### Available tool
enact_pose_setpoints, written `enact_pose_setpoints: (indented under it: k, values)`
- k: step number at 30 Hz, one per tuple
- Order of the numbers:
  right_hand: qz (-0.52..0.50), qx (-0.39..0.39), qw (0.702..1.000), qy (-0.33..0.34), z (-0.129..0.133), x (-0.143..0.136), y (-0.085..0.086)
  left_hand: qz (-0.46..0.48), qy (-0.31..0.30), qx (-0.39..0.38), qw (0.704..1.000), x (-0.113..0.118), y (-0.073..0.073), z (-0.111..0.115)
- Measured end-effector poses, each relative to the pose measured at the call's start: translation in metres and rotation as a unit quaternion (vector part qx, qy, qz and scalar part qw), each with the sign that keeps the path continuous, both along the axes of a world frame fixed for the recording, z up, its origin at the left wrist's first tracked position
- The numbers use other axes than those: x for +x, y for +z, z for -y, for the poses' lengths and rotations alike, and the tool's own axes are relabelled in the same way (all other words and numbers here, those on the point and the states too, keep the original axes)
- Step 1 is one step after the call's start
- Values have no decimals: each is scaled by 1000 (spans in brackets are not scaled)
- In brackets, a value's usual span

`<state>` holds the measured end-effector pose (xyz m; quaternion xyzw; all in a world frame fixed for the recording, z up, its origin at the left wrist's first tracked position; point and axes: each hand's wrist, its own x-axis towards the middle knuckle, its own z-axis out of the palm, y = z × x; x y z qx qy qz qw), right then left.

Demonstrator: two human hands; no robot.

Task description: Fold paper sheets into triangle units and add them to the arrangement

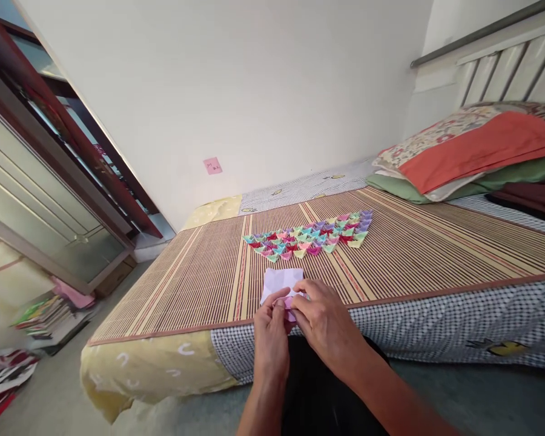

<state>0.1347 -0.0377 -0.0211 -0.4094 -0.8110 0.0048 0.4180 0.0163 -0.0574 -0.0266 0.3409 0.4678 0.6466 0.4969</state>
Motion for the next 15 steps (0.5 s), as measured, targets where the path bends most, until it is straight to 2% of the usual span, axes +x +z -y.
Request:
enact_pose_setpoints:
  k: [5, 10, 15]
  values:
    - [5, -18, 1000, -7, -1, 2, 0, 5, -4, 10, 1000, 4, -5, -1]
    - [34, -13, 999, -16, 0, -2, 2, 51, -18, 2, 999, 9, -9, -3]
    - [15, -48, 999, -6, -3, 0, 2, 158, -41, -24, 986, 8, -5, -1]
